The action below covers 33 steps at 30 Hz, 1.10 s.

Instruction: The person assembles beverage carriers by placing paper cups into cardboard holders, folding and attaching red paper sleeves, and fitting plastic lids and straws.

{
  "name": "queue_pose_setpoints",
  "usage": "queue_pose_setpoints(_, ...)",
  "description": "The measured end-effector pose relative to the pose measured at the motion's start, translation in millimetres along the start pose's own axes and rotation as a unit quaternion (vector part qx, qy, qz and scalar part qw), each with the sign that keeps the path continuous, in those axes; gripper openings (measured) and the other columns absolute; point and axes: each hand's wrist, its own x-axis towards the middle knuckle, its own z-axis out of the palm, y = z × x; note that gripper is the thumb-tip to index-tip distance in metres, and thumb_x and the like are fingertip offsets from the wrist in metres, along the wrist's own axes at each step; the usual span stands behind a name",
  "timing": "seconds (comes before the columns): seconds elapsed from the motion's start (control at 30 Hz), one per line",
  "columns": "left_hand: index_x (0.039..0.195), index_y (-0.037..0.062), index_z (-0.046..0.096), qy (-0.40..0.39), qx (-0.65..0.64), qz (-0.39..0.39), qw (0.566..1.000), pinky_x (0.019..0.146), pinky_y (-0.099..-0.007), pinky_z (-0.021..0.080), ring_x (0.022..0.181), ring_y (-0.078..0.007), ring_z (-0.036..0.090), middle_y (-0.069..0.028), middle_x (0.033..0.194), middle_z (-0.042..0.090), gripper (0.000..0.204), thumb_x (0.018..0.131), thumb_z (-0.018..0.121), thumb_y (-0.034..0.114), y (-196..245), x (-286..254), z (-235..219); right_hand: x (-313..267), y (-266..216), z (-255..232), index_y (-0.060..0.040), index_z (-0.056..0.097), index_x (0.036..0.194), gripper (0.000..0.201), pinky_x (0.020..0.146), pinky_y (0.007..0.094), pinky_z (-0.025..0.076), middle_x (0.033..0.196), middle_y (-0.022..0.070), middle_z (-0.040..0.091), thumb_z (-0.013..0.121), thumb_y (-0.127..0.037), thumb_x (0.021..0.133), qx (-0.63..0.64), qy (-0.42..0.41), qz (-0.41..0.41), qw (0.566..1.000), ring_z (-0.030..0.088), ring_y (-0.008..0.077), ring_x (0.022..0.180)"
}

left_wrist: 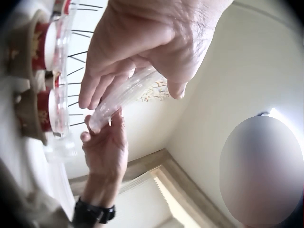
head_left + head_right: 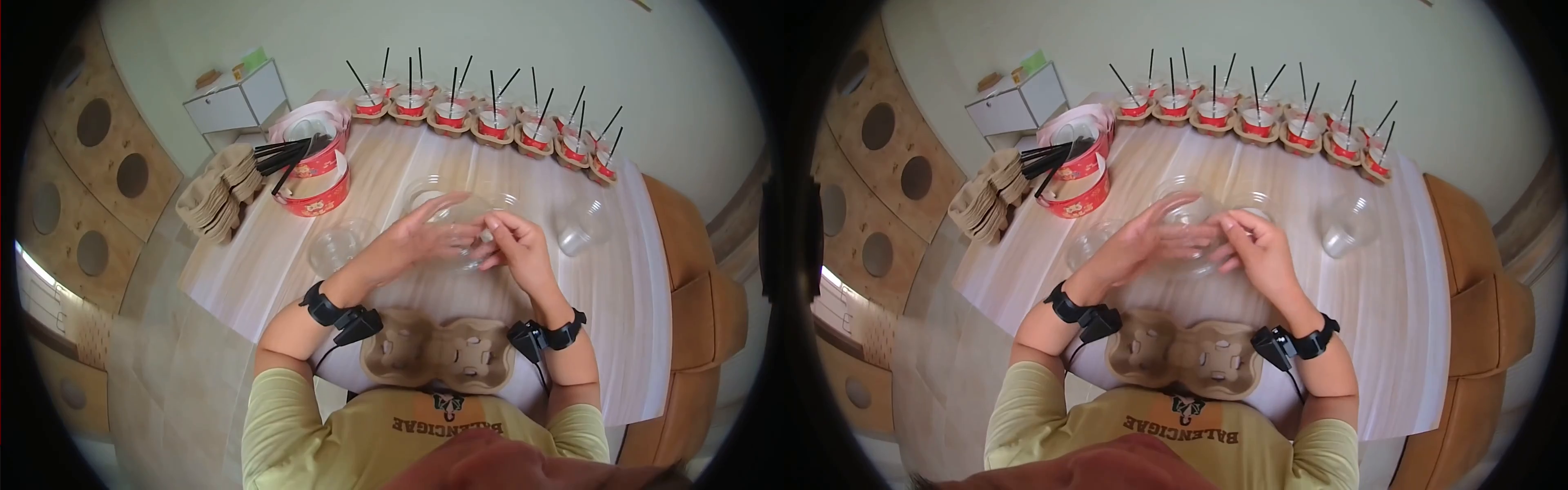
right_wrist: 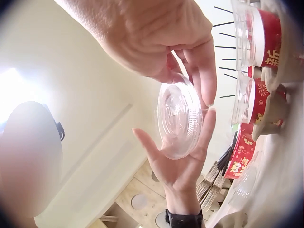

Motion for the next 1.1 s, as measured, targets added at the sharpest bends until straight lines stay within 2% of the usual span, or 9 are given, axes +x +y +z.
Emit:
queue_pose_setpoints(0.07, 0.134, 0.0076, 0.019, 0.008, 0.066, 0.016, 0.998, 0.088, -0.0343, 0.042, 0.101, -0.0216, 0.053, -0.0147, 0.114, 0.05, 0.063, 0.085, 0.052, 0.03, 3.6, -2.2, -2.2, -0.5, -2.3, -6.3, 0.0006, 0.054, 0.097, 0.025, 0.046, 0.0198, 0.047, 0.068, 0.0063, 0.058, 0.043, -0.021, 0.091, 0.001, 0.004, 0.002, 1.0, 0.057, 0.0111, 0.052)
queue_pose_setpoints(0.13, 0.129, 0.0029, 0.027, 0.108, 0.134, 0.002, 0.985, 0.076, -0.0324, 0.05, 0.091, -0.0217, 0.059, -0.0165, 0.105, 0.056, 0.057, 0.086, 0.051, 0.031, 12.5, -6.6, -1.4, -0.5, -2.4, -10.6, 0.0012, 0.054, 0.093, 0.026, 0.046, 0.0204, 0.047, 0.067, 0.0073, 0.058, 0.042, -0.022, 0.091, 0.001, 0.009, 0.004, 1.0, 0.057, 0.0122, 0.051)
queue_pose_setpoints(0.17, 0.129, 0.0029, 0.027, 0.108, 0.132, 0.003, 0.985, 0.076, -0.0324, 0.05, 0.091, -0.0217, 0.059, -0.0165, 0.105, 0.056, 0.057, 0.086, 0.051, 0.031, 12.4, -6.6, -1.9, 0.1, -1.0, -11.8, 0.0009, 0.053, 0.092, 0.025, 0.045, 0.0207, 0.047, 0.067, 0.0078, 0.058, 0.041, -0.021, 0.091, 0.01, -0.001, -0.002, 1.0, 0.057, 0.0127, 0.051)
queue_pose_setpoints(0.23, 0.124, 0.0008, 0.034, 0.118, 0.166, -0.02, 0.979, 0.063, -0.0273, 0.052, 0.079, -0.0182, 0.061, -0.0155, 0.099, 0.059, 0.045, 0.087, 0.049, 0.021, 12.5, -6.4, -2.2, 2.0, 1.6, -13.8, 0.0005, 0.053, 0.091, 0.025, 0.045, 0.0211, 0.047, 0.068, 0.0082, 0.059, 0.04, -0.021, 0.091, 0.016, -0.013, -0.007, 1.0, 0.058, 0.0131, 0.05)
queue_pose_setpoints(0.4, 0.121, -0.0005, 0.037, 0.118, 0.144, -0.017, 0.982, 0.06, -0.0272, 0.053, 0.073, -0.0171, 0.062, -0.0141, 0.093, 0.06, 0.039, 0.088, 0.047, 0.017, 11.1, -6.2, 2.1, 7.5, 14.3, -15.3, -0.0012, 0.05, 0.091, 0.023, 0.041, 0.0225, 0.047, 0.066, 0.0096, 0.059, 0.04, -0.021, 0.091, 0.13, -0.022, 0.004, 0.991, 0.056, 0.0148, 0.046)
queue_pose_setpoints(0.63, 0.115, -0.0012, 0.04, 0.118, 0.074, -0.016, 0.99, 0.063, -0.029, 0.054, 0.072, -0.0174, 0.062, -0.0122, 0.088, 0.06, 0.032, 0.089, 0.044, 0.017, -0.6, -5.1, -2.8, 10.3, 22.8, -13.3, -0.002, 0.05, 0.088, 0.023, 0.038, 0.022, 0.045, 0.06, 0.0083, 0.057, 0.04, -0.022, 0.092, 0.165, -0.002, -0.002, 0.986, 0.053, 0.0136, 0.041)
queue_pose_setpoints(0.73, 0.114, -0.0014, 0.04, 0.126, 0.073, -0.021, 0.989, 0.062, -0.0291, 0.054, 0.071, -0.0183, 0.062, -0.0118, 0.086, 0.06, 0.031, 0.089, 0.044, 0.017, 0.1, -4.4, 0.7, 8.8, 21.6, -12.6, -0.0015, 0.05, 0.089, 0.023, 0.035, 0.0205, 0.041, 0.055, 0.0064, 0.054, 0.04, -0.022, 0.092, 0.15, 0.007, -0.017, 0.988, 0.05, 0.0113, 0.038)
queue_pose_setpoints(0.9, 0.11, -0.0012, 0.043, 0.15, 0.105, -0.048, 0.982, 0.061, -0.0285, 0.054, 0.067, -0.0191, 0.063, -0.0116, 0.084, 0.06, 0.027, 0.089, 0.045, 0.016, 9.5, -6.4, 2.8, 2.2, 10.9, -10.1, -0.0017, 0.053, 0.091, 0.022, 0.034, 0.0174, 0.033, 0.05, 0.001, 0.049, 0.041, -0.02, 0.092, -0.013, 0.054, -0.06, 0.997, 0.046, 0.0064, 0.037)
queue_pose_setpoints(1.1, 0.103, -0.001, 0.047, 0.164, 0.15, -0.085, 0.971, 0.058, -0.0249, 0.052, 0.065, -0.0167, 0.062, -0.0122, 0.084, 0.062, 0.022, 0.086, 0.049, 0.013, 8.5, -7.8, 2.9, 1.8, 12.1, -9.5, -0.002, 0.056, 0.094, 0.018, 0.04, 0.0191, 0.034, 0.052, -0.0021, 0.047, 0.044, -0.015, 0.09, -0.13, 0.082, -0.099, 0.983, 0.044, 0.0043, 0.042)
